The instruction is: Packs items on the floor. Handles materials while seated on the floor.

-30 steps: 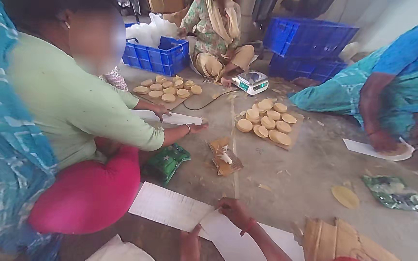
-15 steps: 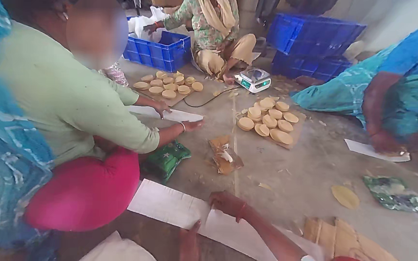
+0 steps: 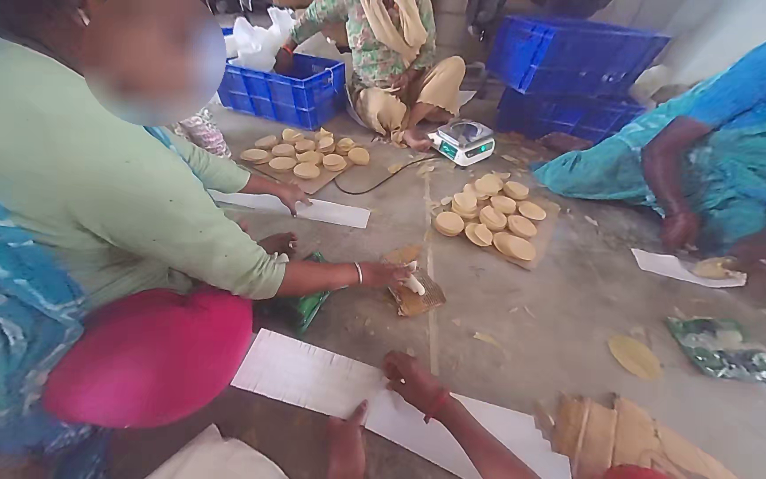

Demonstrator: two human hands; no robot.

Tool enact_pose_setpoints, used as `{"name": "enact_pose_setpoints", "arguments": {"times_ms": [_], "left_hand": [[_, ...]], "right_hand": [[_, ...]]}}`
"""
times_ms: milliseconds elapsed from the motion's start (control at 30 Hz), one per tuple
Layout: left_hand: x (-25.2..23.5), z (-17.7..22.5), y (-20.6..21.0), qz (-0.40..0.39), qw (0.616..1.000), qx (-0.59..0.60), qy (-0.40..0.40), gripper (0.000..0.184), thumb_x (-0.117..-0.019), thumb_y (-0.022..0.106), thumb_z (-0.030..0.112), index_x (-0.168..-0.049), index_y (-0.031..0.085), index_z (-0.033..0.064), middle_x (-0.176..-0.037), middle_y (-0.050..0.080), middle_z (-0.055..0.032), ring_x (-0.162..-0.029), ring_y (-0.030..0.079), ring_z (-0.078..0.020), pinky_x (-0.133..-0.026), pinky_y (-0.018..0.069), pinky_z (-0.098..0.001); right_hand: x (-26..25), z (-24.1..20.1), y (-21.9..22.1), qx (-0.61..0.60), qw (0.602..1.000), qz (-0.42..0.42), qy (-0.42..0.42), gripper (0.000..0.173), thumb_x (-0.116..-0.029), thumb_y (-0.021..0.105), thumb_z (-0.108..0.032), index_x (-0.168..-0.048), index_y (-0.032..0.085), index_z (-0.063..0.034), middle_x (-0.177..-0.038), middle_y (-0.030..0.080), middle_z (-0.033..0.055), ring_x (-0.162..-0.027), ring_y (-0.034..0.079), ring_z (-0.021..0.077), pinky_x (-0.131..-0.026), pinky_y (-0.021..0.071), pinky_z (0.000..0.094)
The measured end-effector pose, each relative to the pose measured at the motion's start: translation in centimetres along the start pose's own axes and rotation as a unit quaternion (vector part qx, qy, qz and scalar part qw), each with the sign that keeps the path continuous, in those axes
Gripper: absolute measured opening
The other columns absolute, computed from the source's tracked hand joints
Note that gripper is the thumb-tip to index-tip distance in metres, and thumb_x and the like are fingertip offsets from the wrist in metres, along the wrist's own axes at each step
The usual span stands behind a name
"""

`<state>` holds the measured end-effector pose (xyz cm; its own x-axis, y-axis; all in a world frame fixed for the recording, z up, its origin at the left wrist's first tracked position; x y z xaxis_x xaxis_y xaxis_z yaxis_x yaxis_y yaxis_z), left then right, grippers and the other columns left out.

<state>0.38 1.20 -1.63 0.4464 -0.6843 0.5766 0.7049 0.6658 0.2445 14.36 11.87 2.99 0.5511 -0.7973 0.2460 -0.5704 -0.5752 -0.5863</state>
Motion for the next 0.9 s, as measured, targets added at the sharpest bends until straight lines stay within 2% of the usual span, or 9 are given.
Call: {"name": "enact_pose_setpoints", "arguments": {"times_ms": [100, 200, 333, 500, 567, 633, 667, 767, 900], "left_hand": [[0.0, -0.1, -0.1, -0.001, 1.000, 0.001, -0.001, 0.056, -0.0885, 0.066, -0.014, -0.138, 0.041, -0.0091, -0.121, 0.061, -0.0225, -0.103, 0.066, -0.0216, -0.088, 0.0576, -0.0387], [0.0, 0.0, -0.1, 0.001, 1.000, -0.003, -0.006, 0.056, -0.0884, 0.067, -0.013, -0.138, 0.042, -0.0084, -0.121, 0.061, -0.0218, -0.103, 0.066, -0.0208, -0.088, 0.0575, -0.0383], [0.1, 0.1, 0.0, 0.003, 1.000, -0.005, -0.012, 0.058, -0.0893, 0.066, -0.013, -0.140, 0.040, -0.0076, -0.124, 0.060, -0.0224, -0.104, 0.065, -0.0208, -0.088, 0.0573, -0.0381], [0.0, 0.1, -0.1, 0.002, 1.000, -0.003, -0.008, 0.054, -0.0880, 0.067, -0.013, -0.136, 0.043, -0.0089, -0.119, 0.062, -0.0206, -0.100, 0.066, -0.0192, -0.086, 0.0578, -0.0370], [-0.1, -0.1, -0.1, 0.004, 1.000, -0.002, -0.007, 0.055, -0.0877, 0.068, -0.014, -0.136, 0.043, -0.0089, -0.119, 0.062, -0.0212, -0.100, 0.066, -0.0198, -0.085, 0.0577, -0.0375], [-0.2, -0.1, -0.1, 0.006, 1.000, -0.005, -0.011, 0.055, -0.0881, 0.068, -0.013, -0.137, 0.043, -0.0089, -0.120, 0.062, -0.0216, -0.100, 0.066, -0.0202, -0.085, 0.0579, -0.0379], [-0.1, -0.1, -0.1, 0.008, 1.000, -0.007, -0.013, 0.055, -0.0884, 0.068, -0.013, -0.137, 0.043, -0.0089, -0.120, 0.061, -0.0217, -0.100, 0.066, -0.0203, -0.085, 0.0579, -0.0379], [0.0, 0.1, 0.0, 0.008, 1.000, 0.008, -0.020, 0.056, -0.0893, 0.066, -0.013, -0.139, 0.041, -0.0083, -0.121, 0.061, -0.0213, -0.100, 0.066, -0.0203, -0.084, 0.0581, -0.0375], [0.2, -0.1, 0.2, 0.010, 0.994, 0.101, -0.025, 0.056, -0.0896, 0.059, -0.017, -0.140, 0.039, -0.0037, -0.120, 0.060, -0.0189, -0.097, 0.066, -0.0210, -0.082, 0.0590, -0.0388]], "right_hand": [[-0.1, 0.0, -0.1, 0.013, 1.000, 0.009, -0.014, 0.038, -0.0862, 0.074, 0.003, -0.122, 0.061, 0.0087, -0.117, 0.065, 0.0275, -0.105, 0.067, 0.0369, -0.096, 0.0536, 0.0469], [-0.3, 0.4, 0.0, 0.005, 0.999, 0.021, -0.037, 0.040, -0.0840, 0.075, 0.004, -0.121, 0.061, 0.0102, -0.113, 0.065, 0.0275, -0.102, 0.066, 0.0362, -0.094, 0.0541, 0.0455], [-0.5, 0.5, 0.0, 0.004, 0.999, 0.018, -0.038, 0.041, -0.0858, 0.074, 0.003, -0.124, 0.060, 0.0096, -0.116, 0.066, 0.0268, -0.103, 0.068, 0.0353, -0.095, 0.0546, 0.0448], [-0.6, 0.3, -0.1, 0.008, 0.999, 0.014, -0.030, 0.043, -0.0860, 0.074, 0.003, -0.126, 0.060, 0.0086, -0.118, 0.065, 0.0264, -0.104, 0.067, 0.0345, -0.096, 0.0545, 0.0440], [-0.6, 0.4, -0.1, 0.010, 1.000, 0.011, -0.021, 0.045, -0.0864, 0.075, 0.002, -0.128, 0.060, 0.0073, -0.124, 0.064, 0.0262, -0.111, 0.066, 0.0347, -0.101, 0.0522, 0.0433], [-0.4, 0.7, 0.0, 0.026, 1.000, 0.010, -0.014, 0.044, -0.0895, 0.074, -0.004, -0.131, 0.063, 0.0053, -0.130, 0.065, 0.0254, -0.124, 0.060, 0.0380, -0.112, 0.0439, 0.0453], [-0.2, 1.0, 0.1, 0.039, 0.999, 0.008, -0.009, 0.042, -0.0922, 0.073, -0.008, -0.131, 0.065, 0.0035, -0.130, 0.066, 0.0242, -0.127, 0.059, 0.0385, -0.114, 0.0413, 0.0462], [0.7, 1.5, 0.6, 0.047, 0.999, 0.022, 0.010, 0.035, -0.0983, 0.066, -0.017, -0.129, 0.069, -0.0012, -0.126, 0.069, 0.0227, -0.125, 0.061, 0.0387, -0.111, 0.0442, 0.0508], [1.5, 2.0, 2.2, -0.030, 0.996, 0.080, 0.008, 0.033, -0.1009, 0.059, -0.011, -0.131, 0.068, -0.0007, -0.128, 0.069, 0.0211, -0.121, 0.066, 0.0334, -0.109, 0.0482, 0.0487]]}}
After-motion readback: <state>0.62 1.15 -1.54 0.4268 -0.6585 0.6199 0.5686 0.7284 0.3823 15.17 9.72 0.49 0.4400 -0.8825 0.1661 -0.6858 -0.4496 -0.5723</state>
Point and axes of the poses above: each hand's wrist, its own x-axis away from the middle knuckle, its own y-axis out of the palm, z = x × y, the point moved 3 cm from there along -x, towards the middle knuckle
